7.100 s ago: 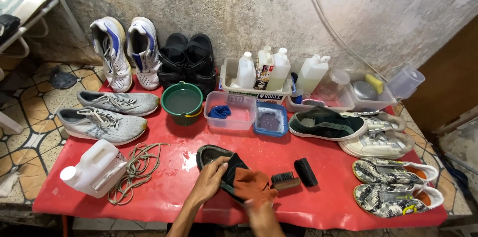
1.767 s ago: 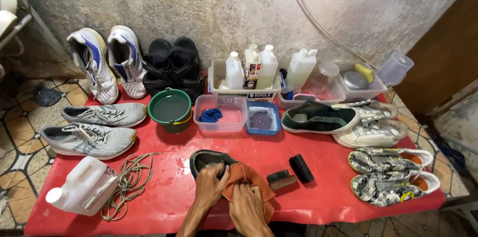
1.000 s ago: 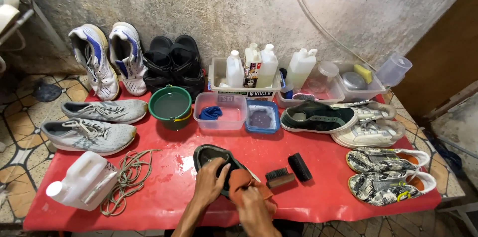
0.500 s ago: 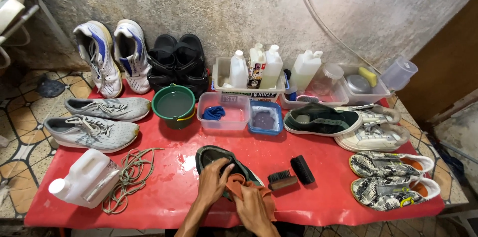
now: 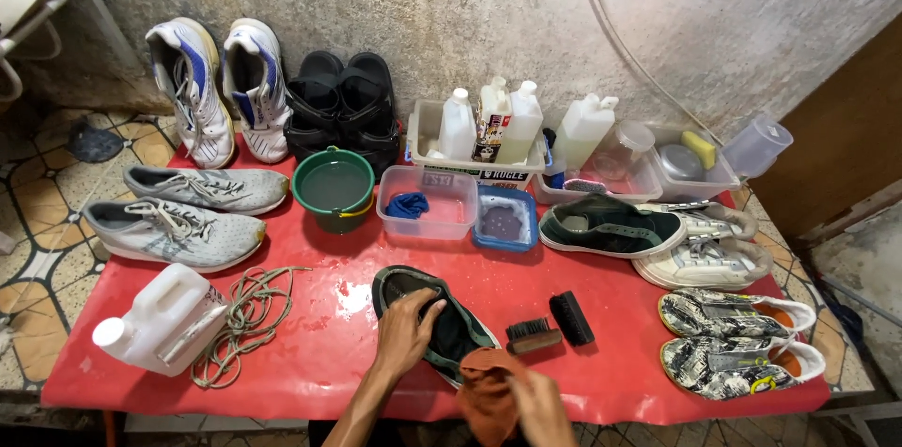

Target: The person scrubs a dark green shoe with a brush, then wipes it with a cloth. They remove the insole, clean it separately, and reinsert it into the shoe.

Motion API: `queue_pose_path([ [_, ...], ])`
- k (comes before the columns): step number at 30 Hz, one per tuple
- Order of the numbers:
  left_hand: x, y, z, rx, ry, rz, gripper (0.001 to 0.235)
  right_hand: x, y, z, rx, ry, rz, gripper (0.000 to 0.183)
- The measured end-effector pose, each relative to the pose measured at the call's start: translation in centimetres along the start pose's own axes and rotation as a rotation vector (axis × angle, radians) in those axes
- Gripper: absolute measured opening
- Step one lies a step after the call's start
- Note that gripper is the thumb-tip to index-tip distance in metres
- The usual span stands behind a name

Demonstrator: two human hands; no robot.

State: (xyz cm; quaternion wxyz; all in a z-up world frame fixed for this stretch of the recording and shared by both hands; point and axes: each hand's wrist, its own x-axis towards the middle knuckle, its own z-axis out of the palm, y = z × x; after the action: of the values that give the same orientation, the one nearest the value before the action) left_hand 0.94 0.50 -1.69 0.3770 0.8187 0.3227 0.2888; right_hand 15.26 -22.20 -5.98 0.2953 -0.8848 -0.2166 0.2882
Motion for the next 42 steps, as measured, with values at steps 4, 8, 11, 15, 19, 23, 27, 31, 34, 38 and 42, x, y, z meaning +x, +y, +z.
queue_pose_path([
  [4,0.2,0.4,-0.2,0.015,-0.007,-0.014,0.032,-0.8,-2.5,-2.1,0.465,0.094,-0.16,0.033],
  [8,0.1,0.8,-0.4,0.036,-0.041,-0.074,0.029,0.2,-5.5,1.6,0.163,0.023,-0.603,0.032],
  [11,0.1,0.5,-0.2,0.06,-0.024,-0.051,0.028,-0.1,-5.0,5.2,-0.248,0.0,-0.816,0.024],
  [15,0.2,0.5,-0.1,0.072,-0.018,-0.044,0.032,-1.5,-4.3,3.6,-0.311,0.161,-0.917,0.007],
  [19,0.5,0.6,0.0,0.089,-0.04,-0.096,0.036,0.1,-0.9,0.8,-0.3,0.008,-0.582,0.019],
  [23,0.4,0.8,-0.3,0.074,-0.058,-0.111,0.036,-2.4,-3.6,-5.4,0.559,0.002,-0.069,0.048],
  [27,0.1,1.7,-0.9,0.06,-0.062,-0.098,0.033,1.7,3.5,-4.4,0.824,0.598,0.047,0.04],
  [31,0.1,1.5,-0.7,0.06,-0.061,-0.094,0.034,-0.8,-4.9,-3.5,0.329,0.105,-0.22,0.044],
  [34,0.1,1.1,-0.3,0.074,-0.042,-0.083,0.034,-1.6,-6.8,0.4,0.029,-0.054,-0.613,0.039],
  [38,0.2,0.9,0.0,0.087,-0.029,-0.08,0.037,-2.6,-6.1,2.0,-0.509,0.019,-0.79,0.02],
  [42,0.4,0.6,0.3,0.111,-0.031,-0.082,0.037,-2.1,-2.3,2.5,-0.597,0.103,-0.835,0.024],
])
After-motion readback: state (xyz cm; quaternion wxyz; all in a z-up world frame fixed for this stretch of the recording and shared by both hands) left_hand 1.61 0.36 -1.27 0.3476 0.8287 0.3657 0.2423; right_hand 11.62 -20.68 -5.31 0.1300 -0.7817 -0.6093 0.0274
